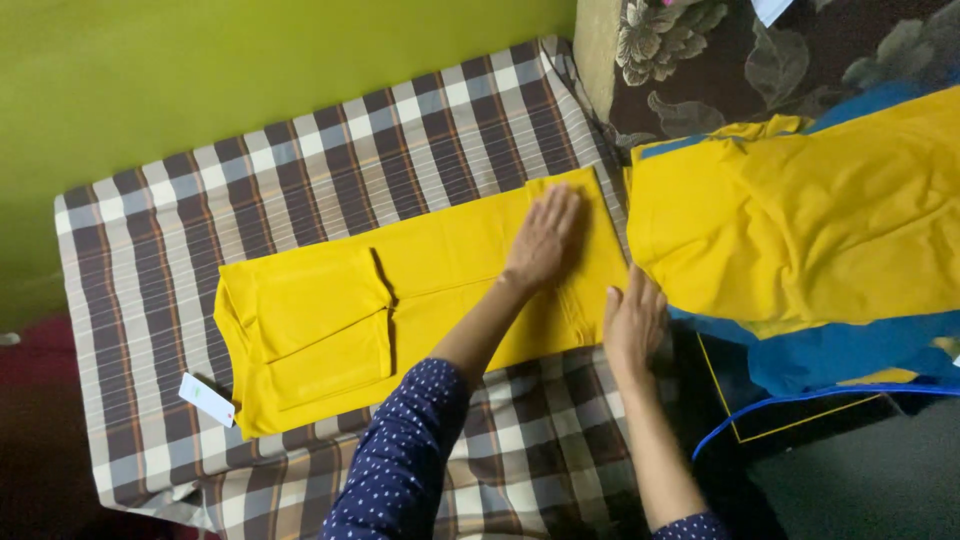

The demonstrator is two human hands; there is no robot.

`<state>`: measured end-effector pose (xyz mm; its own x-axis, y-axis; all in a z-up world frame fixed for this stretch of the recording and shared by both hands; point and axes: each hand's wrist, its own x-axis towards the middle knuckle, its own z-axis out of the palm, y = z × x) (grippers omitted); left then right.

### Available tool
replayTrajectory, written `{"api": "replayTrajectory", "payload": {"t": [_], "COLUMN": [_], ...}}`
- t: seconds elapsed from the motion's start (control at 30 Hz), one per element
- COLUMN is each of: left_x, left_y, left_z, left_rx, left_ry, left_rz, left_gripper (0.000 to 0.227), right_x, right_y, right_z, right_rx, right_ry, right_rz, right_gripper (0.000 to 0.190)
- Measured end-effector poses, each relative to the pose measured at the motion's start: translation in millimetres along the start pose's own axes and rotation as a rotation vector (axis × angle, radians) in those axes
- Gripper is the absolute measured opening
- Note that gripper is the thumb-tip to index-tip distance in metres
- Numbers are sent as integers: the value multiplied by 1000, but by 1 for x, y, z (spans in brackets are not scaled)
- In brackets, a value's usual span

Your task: Folding a yellow t-shirt on a checkered table cloth.

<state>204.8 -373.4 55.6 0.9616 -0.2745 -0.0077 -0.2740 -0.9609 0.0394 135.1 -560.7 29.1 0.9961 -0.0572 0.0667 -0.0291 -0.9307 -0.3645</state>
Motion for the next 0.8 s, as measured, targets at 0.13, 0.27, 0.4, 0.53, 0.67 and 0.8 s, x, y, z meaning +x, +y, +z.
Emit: {"api": "replayTrajectory", "payload": {"t": [0.13, 0.27, 0.4, 0.53, 0.67, 0.8], "left_x": [-19, -19, -28, -48, -25, -29], "left_y": [24, 8, -30, -81, -118, -129], "left_z": [80, 66, 56, 43, 123, 104], "left_rx": [-296, -862, -1880, -1593, -1171, -999], "left_ry": [-11, 60, 297, 404, 290, 252], "left_rz": [67, -244, -849, -943, -979, -956], "left_gripper": [66, 66, 89, 97, 64, 43], "right_x": [4, -23, -71, -92, -97, -96], "right_y": [64, 7, -74, -82, -88, -98], "right_z": [38, 10, -8, 29, 29, 26], "right_rx": [41, 373, 564, 525, 384, 439], "right_ry": [-169, 170, 69, -32, -52, -125], "right_rz": [178, -187, -443, -513, -510, -523], "right_gripper": [57, 28, 30, 33, 34, 30]}}
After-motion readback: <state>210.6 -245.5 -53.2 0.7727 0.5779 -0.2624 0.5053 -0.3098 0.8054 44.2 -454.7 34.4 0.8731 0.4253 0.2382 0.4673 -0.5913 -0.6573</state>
